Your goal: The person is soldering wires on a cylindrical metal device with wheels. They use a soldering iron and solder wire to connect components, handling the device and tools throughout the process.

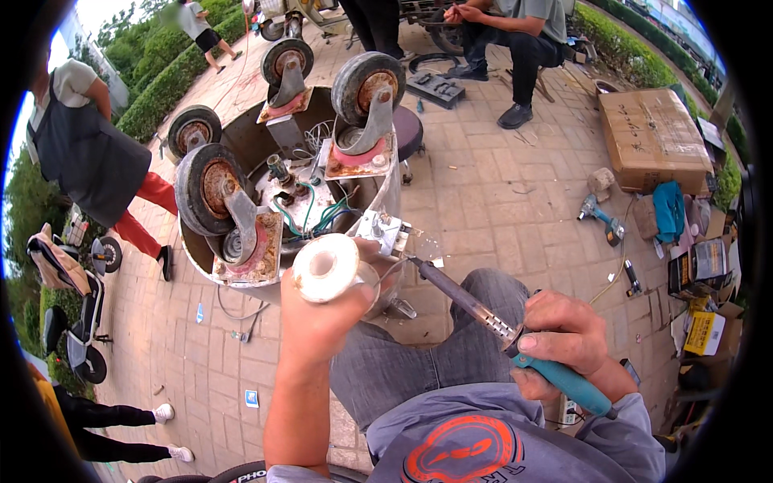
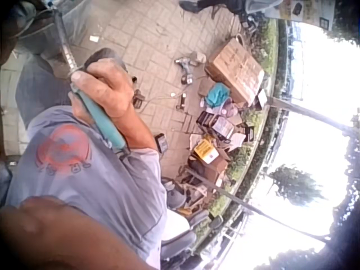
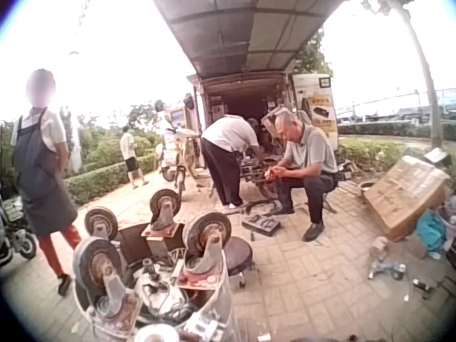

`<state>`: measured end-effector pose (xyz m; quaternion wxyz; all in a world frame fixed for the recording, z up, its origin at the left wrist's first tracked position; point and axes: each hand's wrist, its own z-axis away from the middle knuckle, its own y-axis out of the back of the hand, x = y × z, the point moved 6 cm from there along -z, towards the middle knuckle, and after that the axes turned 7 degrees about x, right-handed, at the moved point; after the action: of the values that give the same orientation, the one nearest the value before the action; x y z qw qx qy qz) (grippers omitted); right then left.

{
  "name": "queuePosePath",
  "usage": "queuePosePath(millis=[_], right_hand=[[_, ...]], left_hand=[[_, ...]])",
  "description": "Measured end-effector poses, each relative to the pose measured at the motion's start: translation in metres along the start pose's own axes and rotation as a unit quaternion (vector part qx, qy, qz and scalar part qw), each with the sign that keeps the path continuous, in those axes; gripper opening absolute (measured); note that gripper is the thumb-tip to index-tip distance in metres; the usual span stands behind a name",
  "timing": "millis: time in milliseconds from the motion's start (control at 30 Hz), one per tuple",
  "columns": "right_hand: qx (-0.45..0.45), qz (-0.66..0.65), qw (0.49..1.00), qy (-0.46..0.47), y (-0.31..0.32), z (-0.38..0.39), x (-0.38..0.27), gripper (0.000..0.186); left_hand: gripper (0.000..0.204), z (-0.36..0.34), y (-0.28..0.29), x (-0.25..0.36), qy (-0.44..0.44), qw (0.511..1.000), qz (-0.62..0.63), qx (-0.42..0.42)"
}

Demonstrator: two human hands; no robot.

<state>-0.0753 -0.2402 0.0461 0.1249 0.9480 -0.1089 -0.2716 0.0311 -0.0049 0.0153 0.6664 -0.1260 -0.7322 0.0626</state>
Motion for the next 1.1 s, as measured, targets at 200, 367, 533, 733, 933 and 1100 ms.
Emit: queuePosePath(millis=[200,367,533,733,933,1100], right_hand=[[0.004,-0.001,1.0,0.004,0.0009,0.0002,0.0001,0.05],[0.007,-0.003,1.0,0.005,0.0014,0.0016,0.0003,0.049],[0.006,-0.006,1.0,0.007,0.0007,0.0005,-0.0006,0.05],[-0.009,0.008,1.0,0.009,0.0009,-0.0002,-0.0017,0.054],[-0.01,0.023,0.999,0.025,-0.0009,0.0022,-0.0049,0.052],[-0.005,0.051,0.998,0.038,-0.0032,0.0,-0.0064,0.048]], left_hand=[[0.047,0.0002,-0.0008,0.0004,0.003,1.0,0.009,-0.002],[0.047,-0.0002,-0.0017,0.0011,-0.01,1.0,0.002,-0.004],[0.047,-0.0001,-0.0012,0.0028,-0.016,1.0,-0.001,-0.002],[0.04,-0.0001,-0.0034,0.0042,0.014,0.999,0.048,-0.004],[0.042,-0.0005,-0.0048,0.0048,0.021,0.997,0.069,-0.004],[0.056,-0.001,-0.0071,0.0068,0.03,0.999,0.002,0.014]])
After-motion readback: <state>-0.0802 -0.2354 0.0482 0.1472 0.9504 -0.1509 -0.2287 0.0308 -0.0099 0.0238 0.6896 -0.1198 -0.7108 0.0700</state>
